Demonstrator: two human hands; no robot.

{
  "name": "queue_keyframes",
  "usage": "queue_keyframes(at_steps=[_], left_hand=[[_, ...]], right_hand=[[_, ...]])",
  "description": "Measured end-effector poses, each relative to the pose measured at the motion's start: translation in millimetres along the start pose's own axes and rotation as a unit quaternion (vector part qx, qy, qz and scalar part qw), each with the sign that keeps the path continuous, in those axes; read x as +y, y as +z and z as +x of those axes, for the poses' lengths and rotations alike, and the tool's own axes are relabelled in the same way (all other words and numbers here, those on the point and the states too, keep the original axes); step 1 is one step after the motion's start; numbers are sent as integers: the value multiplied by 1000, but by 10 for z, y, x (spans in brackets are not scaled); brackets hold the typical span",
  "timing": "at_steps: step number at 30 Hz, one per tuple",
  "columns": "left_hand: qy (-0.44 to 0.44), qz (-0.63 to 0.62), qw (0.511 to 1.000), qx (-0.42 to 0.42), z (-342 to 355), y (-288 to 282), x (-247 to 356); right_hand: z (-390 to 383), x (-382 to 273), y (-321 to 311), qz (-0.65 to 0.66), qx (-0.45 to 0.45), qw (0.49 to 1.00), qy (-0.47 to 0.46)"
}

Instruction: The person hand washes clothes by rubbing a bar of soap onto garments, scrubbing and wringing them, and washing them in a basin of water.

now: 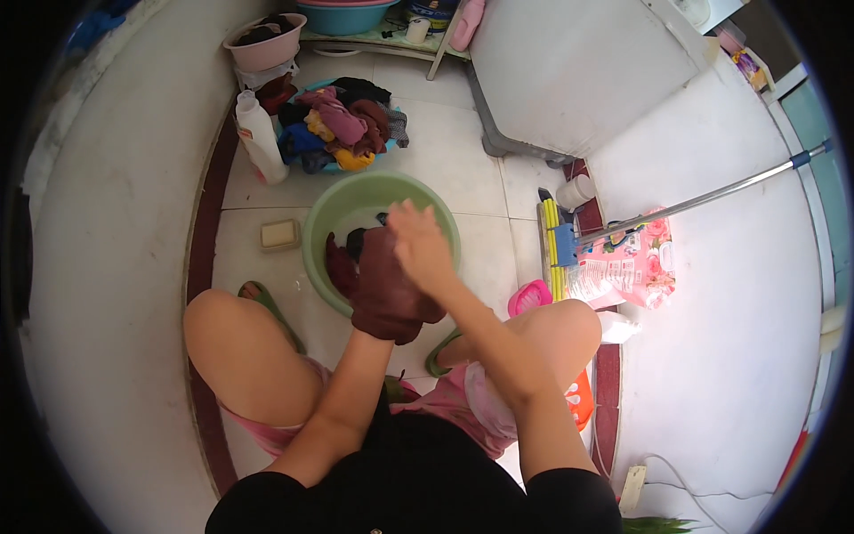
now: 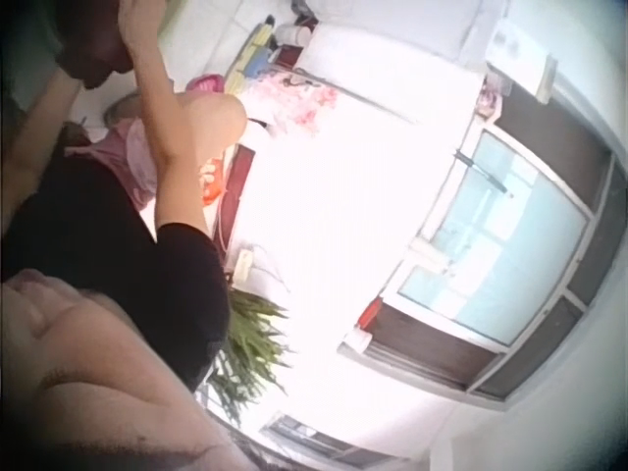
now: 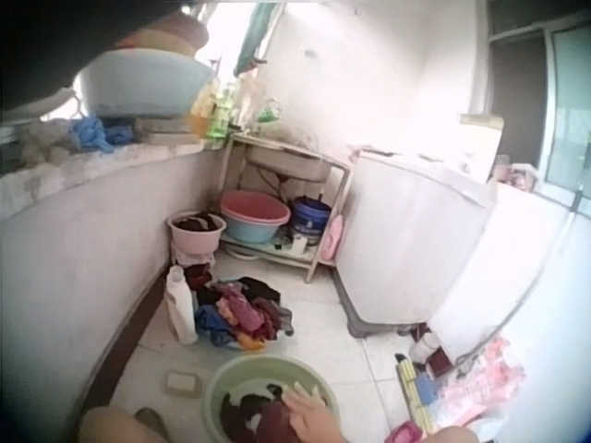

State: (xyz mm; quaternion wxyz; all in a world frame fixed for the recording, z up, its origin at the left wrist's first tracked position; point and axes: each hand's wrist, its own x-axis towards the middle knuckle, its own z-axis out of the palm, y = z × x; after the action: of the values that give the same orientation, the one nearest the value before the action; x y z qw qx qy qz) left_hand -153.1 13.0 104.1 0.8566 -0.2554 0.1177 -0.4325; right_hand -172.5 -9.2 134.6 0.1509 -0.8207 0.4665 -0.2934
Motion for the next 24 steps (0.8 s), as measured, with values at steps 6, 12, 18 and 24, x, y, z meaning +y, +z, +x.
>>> queue_keyframes(at_steps=[6, 12, 18, 24], left_hand=[[-165, 471, 861, -99, 132, -320, 362], [-302, 835, 371, -273, 351, 272, 577], [-29, 892, 418, -169, 16, 155, 308], [-226, 794, 474, -308, 294, 198, 410]], right_hand=[[66, 10, 34, -57, -24, 998, -22], [-150, -286, 75, 46, -73, 992, -90], [33, 609, -111, -146, -5, 965, 217], [31, 602, -170, -20, 95, 951, 295]])
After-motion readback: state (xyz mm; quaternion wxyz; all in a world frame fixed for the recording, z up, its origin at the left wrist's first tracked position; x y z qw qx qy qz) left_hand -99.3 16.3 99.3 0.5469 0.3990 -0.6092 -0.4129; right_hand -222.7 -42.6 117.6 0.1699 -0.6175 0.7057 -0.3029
